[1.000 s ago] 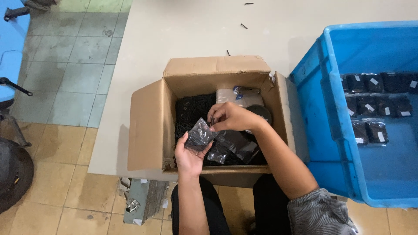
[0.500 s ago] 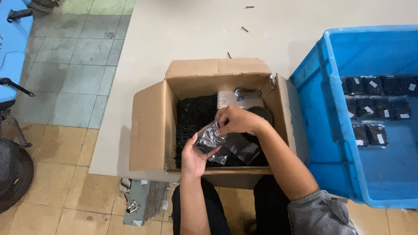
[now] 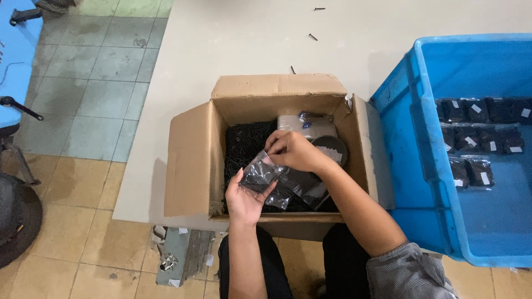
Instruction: The person repeatedly picks small black objects from a cardboard box and places them into a clear plastic bag held in the left hand. The person continues this process throughout the clip, filling the bag with the small items.
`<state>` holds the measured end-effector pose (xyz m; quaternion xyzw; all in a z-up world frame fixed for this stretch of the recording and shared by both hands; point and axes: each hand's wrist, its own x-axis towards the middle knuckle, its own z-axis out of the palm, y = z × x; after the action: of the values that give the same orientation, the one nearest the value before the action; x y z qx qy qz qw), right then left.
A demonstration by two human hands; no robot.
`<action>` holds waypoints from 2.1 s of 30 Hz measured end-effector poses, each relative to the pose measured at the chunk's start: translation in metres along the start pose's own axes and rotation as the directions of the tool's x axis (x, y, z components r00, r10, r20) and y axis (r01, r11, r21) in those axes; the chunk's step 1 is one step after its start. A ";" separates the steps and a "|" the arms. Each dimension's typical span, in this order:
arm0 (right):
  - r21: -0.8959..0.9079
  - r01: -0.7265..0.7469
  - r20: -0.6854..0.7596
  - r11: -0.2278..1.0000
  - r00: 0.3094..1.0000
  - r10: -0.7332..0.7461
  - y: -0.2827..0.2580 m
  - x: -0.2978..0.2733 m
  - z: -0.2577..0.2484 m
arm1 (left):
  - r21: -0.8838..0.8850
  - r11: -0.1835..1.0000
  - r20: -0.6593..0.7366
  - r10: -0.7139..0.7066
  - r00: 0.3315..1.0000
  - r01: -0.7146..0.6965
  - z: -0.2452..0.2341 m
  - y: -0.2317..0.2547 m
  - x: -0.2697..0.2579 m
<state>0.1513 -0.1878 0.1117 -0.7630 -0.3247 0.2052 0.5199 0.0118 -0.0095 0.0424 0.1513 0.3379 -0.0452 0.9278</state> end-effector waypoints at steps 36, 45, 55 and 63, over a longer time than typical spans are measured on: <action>-0.304 -0.488 -0.204 0.818 0.872 0.444 0.176 0.044 0.066 | -0.451 0.892 0.440 0.194 0.877 0.029 -0.047 -0.001 0.013; -0.504 -0.578 -0.361 0.642 0.816 0.452 0.192 0.051 0.074 | -0.444 0.896 0.424 0.204 0.883 0.006 -0.045 -0.001 0.013; -0.285 -0.552 -0.399 0.783 0.811 0.427 0.192 0.049 0.072 | -0.420 0.907 0.365 0.205 0.908 -0.037 -0.040 0.001 0.010; -0.412 -0.382 -0.300 0.827 0.914 0.272 0.181 0.050 0.048 | -0.420 0.907 0.319 0.183 0.930 -0.034 -0.042 0.000 0.014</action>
<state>0.2065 -0.1654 -0.0733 -0.9273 -0.1656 0.1193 0.3137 -0.0031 0.0042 0.0030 -0.0370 0.1597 0.0525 0.9851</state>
